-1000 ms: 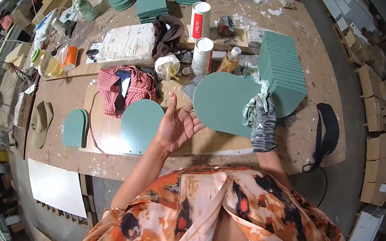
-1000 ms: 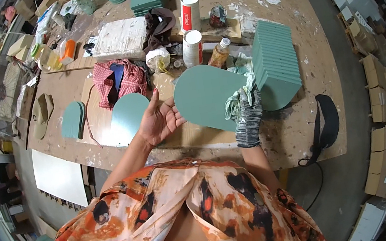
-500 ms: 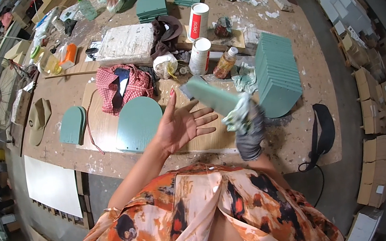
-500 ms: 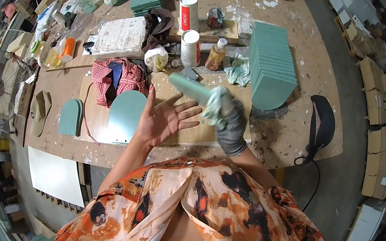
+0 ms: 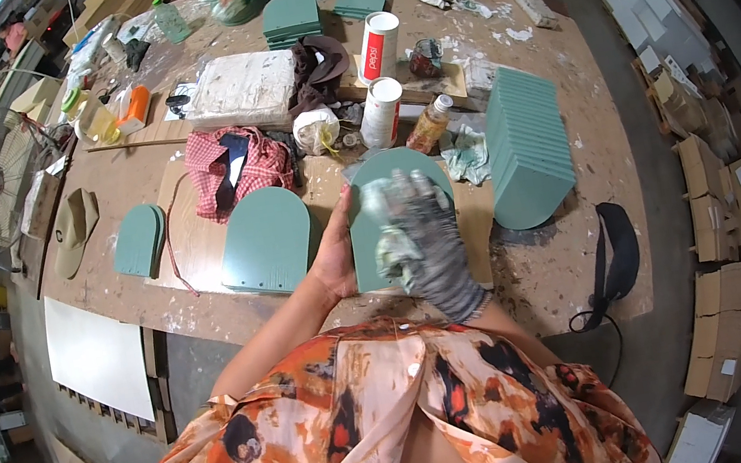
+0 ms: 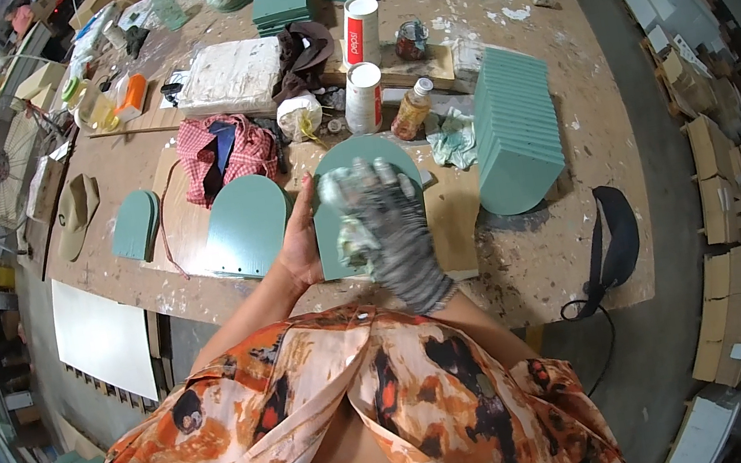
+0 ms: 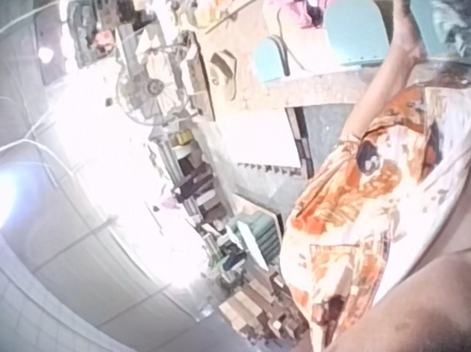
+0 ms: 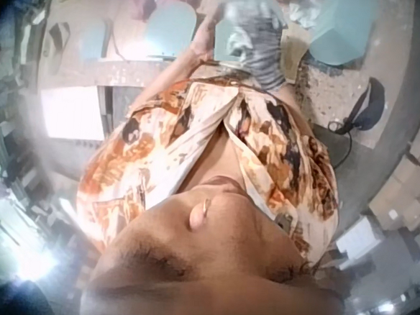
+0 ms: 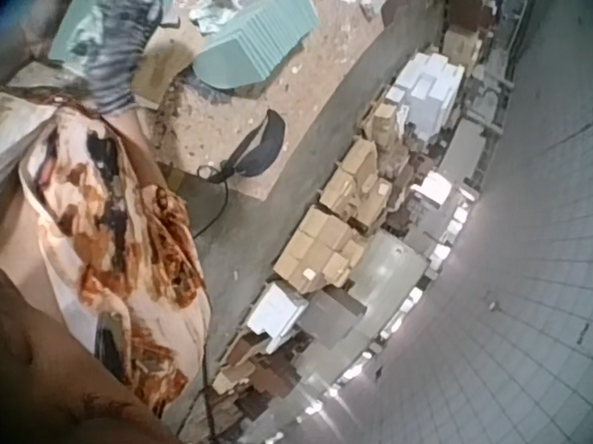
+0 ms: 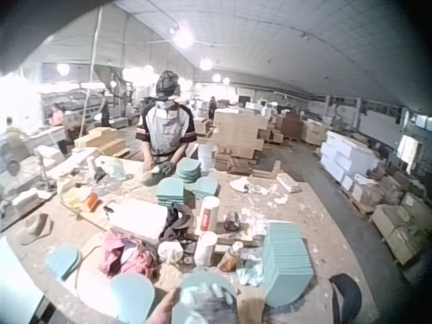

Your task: The person wipes green arched wooden panels with a cloth and applies a liquid from a bottle to their edges. They handle the panels one by one and place them onto a stack on the workbench.

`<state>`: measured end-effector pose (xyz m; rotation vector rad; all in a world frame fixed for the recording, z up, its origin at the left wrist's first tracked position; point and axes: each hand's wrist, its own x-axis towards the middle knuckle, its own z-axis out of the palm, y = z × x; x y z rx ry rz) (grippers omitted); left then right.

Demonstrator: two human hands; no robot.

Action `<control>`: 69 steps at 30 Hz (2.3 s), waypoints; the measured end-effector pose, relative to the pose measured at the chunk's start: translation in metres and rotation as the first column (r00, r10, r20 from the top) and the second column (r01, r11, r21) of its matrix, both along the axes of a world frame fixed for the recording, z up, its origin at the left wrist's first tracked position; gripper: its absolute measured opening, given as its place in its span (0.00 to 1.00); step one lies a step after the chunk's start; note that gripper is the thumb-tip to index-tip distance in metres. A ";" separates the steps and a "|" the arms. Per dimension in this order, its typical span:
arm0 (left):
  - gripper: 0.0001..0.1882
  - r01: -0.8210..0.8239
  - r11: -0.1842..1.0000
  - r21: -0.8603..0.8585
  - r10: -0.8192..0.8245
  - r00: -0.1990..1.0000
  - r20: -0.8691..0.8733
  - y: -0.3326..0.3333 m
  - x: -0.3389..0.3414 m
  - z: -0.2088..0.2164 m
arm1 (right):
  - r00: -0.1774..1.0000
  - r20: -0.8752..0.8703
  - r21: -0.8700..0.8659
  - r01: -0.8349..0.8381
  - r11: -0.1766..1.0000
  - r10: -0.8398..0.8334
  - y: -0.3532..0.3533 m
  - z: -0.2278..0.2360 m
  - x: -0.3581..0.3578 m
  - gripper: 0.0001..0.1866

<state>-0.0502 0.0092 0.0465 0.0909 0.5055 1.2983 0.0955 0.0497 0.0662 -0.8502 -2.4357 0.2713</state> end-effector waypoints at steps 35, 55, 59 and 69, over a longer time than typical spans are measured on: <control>0.42 -0.040 0.986 0.160 0.044 0.999 -0.026 0.012 -0.022 0.006 | 0.846 -0.487 -0.727 -0.257 0.637 -0.215 0.075 -0.072 0.063 0.22; 0.26 0.183 0.922 0.341 0.033 0.840 -0.541 -0.019 -0.036 0.015 | 0.663 -0.527 -0.835 -0.288 0.469 -0.532 0.005 -0.032 0.065 0.14; 0.23 0.175 0.925 0.337 0.024 0.859 -0.512 -0.017 -0.034 0.026 | 0.662 -0.520 -0.843 -0.298 0.447 -0.539 0.005 -0.036 0.068 0.14; 0.21 0.014 0.962 0.272 0.093 0.921 -0.379 -0.008 -0.031 0.006 | 0.749 -0.453 -0.824 -0.145 0.548 -0.483 0.012 -0.047 0.072 0.18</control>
